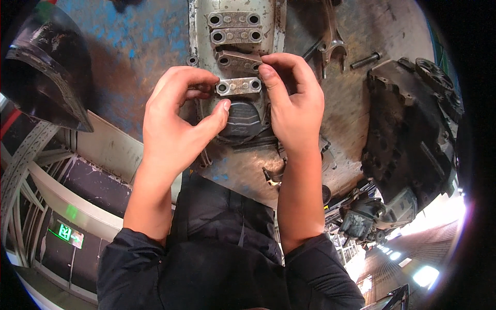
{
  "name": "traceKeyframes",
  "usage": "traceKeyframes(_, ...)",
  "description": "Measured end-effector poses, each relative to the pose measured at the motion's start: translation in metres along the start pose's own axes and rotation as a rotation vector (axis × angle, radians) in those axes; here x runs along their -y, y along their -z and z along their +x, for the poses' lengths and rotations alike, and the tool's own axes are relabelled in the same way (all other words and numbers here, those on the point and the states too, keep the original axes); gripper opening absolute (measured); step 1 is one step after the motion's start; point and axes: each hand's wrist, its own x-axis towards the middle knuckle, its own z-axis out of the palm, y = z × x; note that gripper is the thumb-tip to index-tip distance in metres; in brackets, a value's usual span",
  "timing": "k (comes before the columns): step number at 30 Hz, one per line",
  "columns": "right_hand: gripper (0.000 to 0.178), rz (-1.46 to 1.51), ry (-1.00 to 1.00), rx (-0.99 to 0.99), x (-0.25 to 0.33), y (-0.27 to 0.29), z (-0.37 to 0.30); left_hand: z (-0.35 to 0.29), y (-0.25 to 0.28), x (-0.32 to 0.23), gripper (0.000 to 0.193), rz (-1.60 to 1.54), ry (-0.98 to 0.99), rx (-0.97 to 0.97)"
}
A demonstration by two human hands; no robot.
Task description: Assembling an engine by installing pistons and bearings and tightening bolts with a socket wrench.
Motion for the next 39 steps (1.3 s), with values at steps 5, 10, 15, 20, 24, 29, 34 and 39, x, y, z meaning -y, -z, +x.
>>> traceKeyframes(5, 0.016, 0.041, 0.005, -0.019, 0.004, -0.001, -0.005, 0.001, 0.000, -0.004, 0.022, -0.080, 0.144, -0.046)
traceKeyframes(10, 0.020, 0.035, 0.080, -0.028, 0.006, -0.001, -0.004, 0.012, -0.005, -0.004, 0.023, -0.120, 0.066, -0.092)
traceKeyframes(15, 0.020, -0.086, 0.152, -0.023, 0.010, 0.000, -0.001, 0.017, -0.007, -0.007, 0.027, -0.116, 0.117, -0.083)
traceKeyframes(20, 0.022, -0.019, 0.148, -0.082, 0.014, -0.003, 0.001, 0.015, -0.014, -0.012, 0.030, -0.259, 0.205, -0.112)
traceKeyframes(24, 0.022, -0.051, 0.163, -0.087, 0.013, -0.004, 0.002, 0.015, -0.016, -0.010, 0.029, -0.275, 0.195, -0.126)
traceKeyframes(29, 0.020, -0.028, 0.163, -0.096, 0.013, -0.006, 0.000, 0.014, -0.016, -0.009, 0.034, -0.248, 0.185, -0.117)
traceKeyframes(34, 0.019, -0.016, 0.196, -0.129, 0.013, -0.010, 0.000, 0.010, -0.016, -0.013, 0.030, -0.294, 0.219, -0.166)
traceKeyframes(39, 0.018, -0.003, 0.159, -0.143, 0.014, -0.010, 0.001, 0.007, -0.014, -0.015, 0.034, -0.275, 0.188, -0.149)
